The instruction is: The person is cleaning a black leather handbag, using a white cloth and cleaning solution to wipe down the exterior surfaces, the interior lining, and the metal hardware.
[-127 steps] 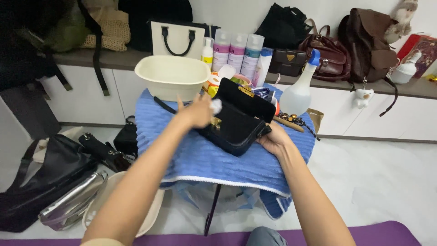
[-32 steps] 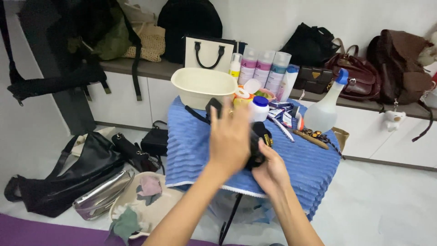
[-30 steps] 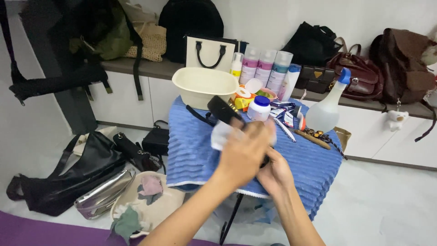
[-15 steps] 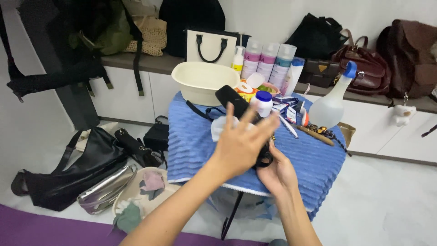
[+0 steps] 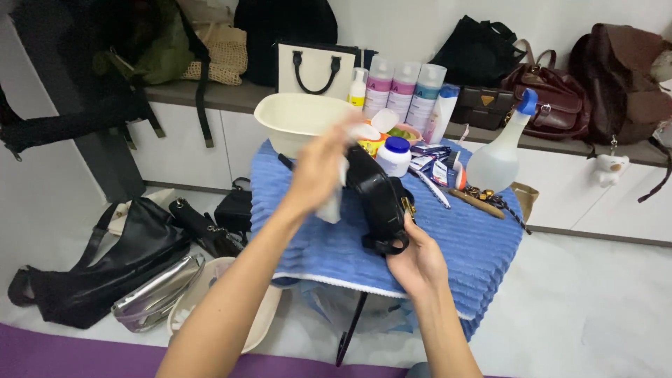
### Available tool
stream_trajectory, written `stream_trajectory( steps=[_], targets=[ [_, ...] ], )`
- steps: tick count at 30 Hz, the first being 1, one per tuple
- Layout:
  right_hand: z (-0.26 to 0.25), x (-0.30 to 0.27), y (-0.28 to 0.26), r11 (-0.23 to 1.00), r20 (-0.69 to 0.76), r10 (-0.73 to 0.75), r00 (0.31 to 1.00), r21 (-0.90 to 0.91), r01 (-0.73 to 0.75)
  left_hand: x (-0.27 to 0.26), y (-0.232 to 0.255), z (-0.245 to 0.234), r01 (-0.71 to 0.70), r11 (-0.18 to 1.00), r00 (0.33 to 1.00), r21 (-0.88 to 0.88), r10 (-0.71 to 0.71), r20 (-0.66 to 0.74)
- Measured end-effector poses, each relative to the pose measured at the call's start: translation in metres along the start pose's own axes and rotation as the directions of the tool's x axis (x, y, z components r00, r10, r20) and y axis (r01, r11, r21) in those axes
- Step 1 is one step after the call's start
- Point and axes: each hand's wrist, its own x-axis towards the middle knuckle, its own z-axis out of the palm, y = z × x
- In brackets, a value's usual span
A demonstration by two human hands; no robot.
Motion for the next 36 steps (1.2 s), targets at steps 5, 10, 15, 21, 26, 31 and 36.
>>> stream_trajectory(
  steps=[5,10,15,21,26,31,36],
  targets=[
    [0.017,-0.018,-0.008,0.990,0.039,0.021,0.999,0.141,-0.026,0.033,-0.010,-0.049,0.090,0.951,0.864,-0.297,-0.223,-0.452],
    [0.026,-0.020,-0.007,0.993,-0.022,0.026,0.999,0.115,-0.023,0.050,-0.003,-0.008,-0.033,0.826,0.959,-0.563,-0.133,-0.251],
    [0.028,-0.023,-0.010,0.993,0.014,0.001,1.000,0.115,-0.002,0.062,0.004,0.038,0.010,0.997,0.999,-0.070,-0.012,-0.033],
    [0.017,-0.016,-0.008,0.997,0.005,-0.001,1.000,0.074,0.001,0.006,0.004,0.020,-0.250,0.924,0.884,0.289,0.095,0.458],
    [0.013,-0.010,-0.005,0.999,-0.081,0.010,0.997,0.043,-0.007,0.017,-0.049,-0.013,-0.190,0.845,0.846,0.500,-0.117,0.520],
    [0.031,-0.015,-0.011,0.999,-0.201,0.040,0.979,0.029,-0.035,0.035,-0.105,-0.042,-0.005,0.908,0.910,0.418,-0.170,0.379],
    [0.059,-0.026,-0.015,0.999,-0.261,0.039,0.965,0.011,-0.037,0.020,-0.139,-0.061,0.335,0.789,0.926,0.514,-0.375,-0.028]
  ],
)
